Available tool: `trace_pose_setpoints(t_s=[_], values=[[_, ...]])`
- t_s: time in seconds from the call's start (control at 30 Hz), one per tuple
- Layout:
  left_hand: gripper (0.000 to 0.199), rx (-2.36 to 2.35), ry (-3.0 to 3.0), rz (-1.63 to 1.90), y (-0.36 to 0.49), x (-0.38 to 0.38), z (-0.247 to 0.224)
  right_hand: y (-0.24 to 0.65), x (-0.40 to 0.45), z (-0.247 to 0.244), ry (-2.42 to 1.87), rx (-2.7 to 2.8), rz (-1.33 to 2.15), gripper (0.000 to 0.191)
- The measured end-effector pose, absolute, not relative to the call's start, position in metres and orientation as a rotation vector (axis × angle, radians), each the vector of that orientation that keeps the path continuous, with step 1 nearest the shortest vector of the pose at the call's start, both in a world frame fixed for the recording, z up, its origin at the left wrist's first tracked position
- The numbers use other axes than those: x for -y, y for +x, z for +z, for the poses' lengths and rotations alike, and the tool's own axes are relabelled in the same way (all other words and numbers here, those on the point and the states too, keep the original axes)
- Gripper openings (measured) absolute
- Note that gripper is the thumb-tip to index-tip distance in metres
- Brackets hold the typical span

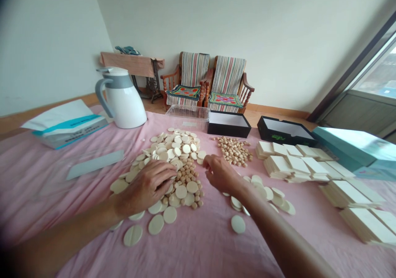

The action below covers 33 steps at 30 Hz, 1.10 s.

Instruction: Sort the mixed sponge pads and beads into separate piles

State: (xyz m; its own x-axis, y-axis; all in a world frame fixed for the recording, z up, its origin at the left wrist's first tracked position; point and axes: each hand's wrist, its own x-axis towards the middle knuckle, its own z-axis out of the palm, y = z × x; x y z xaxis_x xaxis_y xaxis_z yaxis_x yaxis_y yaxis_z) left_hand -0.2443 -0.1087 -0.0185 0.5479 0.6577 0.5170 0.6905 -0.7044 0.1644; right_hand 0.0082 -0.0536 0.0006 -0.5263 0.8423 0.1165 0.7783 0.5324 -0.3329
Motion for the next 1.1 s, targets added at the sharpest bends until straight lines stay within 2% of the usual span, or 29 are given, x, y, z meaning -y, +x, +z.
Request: trace_pose_setpoints(t_s=[0.07,0.17,0.47,0.7,0.87,0.97,1.1], values=[[0.020,1.187,-2.716,-0.855,-0.244,0.109,-0.019,0.003,0.072,0.002,-1.311,2.517,0.496,0.016],[0.020,1.196,-2.717,-0.847,-0.244,0.108,-0.019,-0.005,0.084,0.000,-1.313,2.480,0.536,0.011],[0.019,1.213,-2.705,-0.855,-0.242,0.108,-0.016,-0.023,0.078,-0.010,-1.322,2.362,0.479,0.017],[0.021,1.203,-2.697,-0.861,-0.242,0.109,-0.014,0.042,0.035,0.000,-1.656,2.075,0.035,0.010],[0.020,1.208,-2.702,-0.856,-0.242,0.109,-0.014,0.077,0.019,-0.003,-1.828,1.880,-0.136,0.022],[0.020,1.226,-2.706,-0.861,-0.242,0.109,-0.015,0.063,0.029,0.004,-1.691,2.007,0.030,0.018],[0.020,1.218,-2.707,-0.865,-0.242,0.109,-0.015,0.028,0.057,0.017,-1.373,2.411,0.576,0.015]])
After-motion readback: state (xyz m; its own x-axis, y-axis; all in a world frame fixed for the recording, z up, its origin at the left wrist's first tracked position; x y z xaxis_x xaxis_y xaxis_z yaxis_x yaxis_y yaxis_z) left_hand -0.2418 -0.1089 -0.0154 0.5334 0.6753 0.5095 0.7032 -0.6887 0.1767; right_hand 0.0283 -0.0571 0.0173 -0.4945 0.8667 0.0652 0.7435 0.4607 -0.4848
